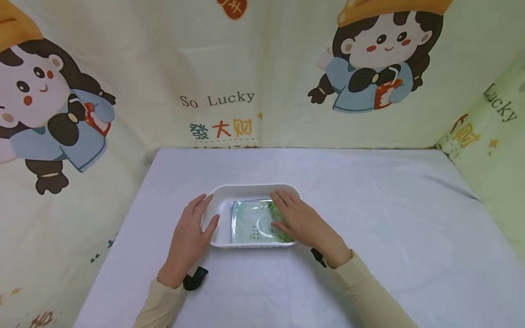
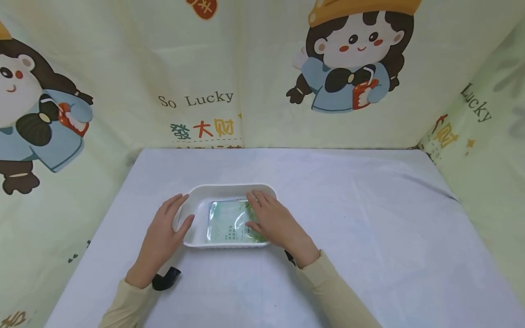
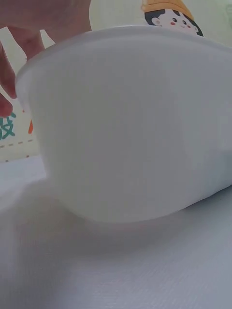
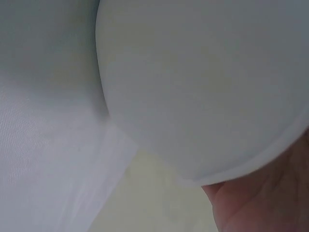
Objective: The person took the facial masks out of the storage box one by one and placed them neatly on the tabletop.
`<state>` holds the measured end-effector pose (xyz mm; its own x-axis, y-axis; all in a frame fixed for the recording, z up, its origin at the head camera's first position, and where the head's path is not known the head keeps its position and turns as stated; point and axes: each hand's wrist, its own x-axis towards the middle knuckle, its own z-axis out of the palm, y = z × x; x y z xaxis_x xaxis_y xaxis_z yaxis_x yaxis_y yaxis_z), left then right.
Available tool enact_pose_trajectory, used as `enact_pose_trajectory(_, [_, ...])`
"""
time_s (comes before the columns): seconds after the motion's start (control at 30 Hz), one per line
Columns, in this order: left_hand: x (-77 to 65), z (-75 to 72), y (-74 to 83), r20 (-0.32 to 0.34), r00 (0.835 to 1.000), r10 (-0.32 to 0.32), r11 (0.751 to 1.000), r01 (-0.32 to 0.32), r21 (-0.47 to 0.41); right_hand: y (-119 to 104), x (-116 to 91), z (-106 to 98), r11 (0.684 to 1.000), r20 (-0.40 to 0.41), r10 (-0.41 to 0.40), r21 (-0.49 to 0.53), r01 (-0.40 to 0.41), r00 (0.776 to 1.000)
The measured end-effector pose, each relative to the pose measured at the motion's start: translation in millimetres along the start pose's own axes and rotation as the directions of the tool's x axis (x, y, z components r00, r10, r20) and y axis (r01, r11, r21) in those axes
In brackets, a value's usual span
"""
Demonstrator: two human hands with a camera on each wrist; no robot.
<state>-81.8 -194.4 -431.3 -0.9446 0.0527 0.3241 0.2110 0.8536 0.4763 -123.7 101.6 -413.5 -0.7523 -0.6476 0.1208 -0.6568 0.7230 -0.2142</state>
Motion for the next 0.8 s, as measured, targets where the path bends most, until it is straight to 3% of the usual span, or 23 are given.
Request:
enact_pose_trajectory(0.3, [2.1, -1.9, -12.5, 0.033, 0.998, -0.059, 0.983, 0.064, -0.175, -4.4, 8.7, 6.1, 1.000, 0.062, 0.000, -0.007, 0.000, 0.998])
enact_pose_trajectory(0.43, [2.8, -1.1, -15.2, 0.088, 0.990, -0.113, 0.955, 0.133, -0.266, -5.1, 10.6, 7.7, 1.000, 0.080, 0.006, -0.014, -0.004, 0.997])
enact_pose_trajectory(0.6, [3.7, -2.7, -17.3, 0.160, 0.967, -0.196, 0.912, 0.240, -0.333, -6.8, 12.6, 8.8, 1.000, 0.099, 0.015, -0.014, -0.014, 0.995])
enact_pose_trajectory(0.73, [5.3, -6.3, -21.8, 0.211, 0.953, -0.215, 0.887, 0.281, -0.367, -8.4, 14.8, 9.1, 1.000, 0.105, 0.007, -0.006, -0.006, 0.994])
enact_pose_trajectory(0.8, [6.3, -9.2, -24.5, 0.252, 0.941, -0.224, 0.862, 0.312, -0.400, -9.4, 16.0, 8.5, 1.000, 0.104, -0.001, 0.002, 0.001, 0.995])
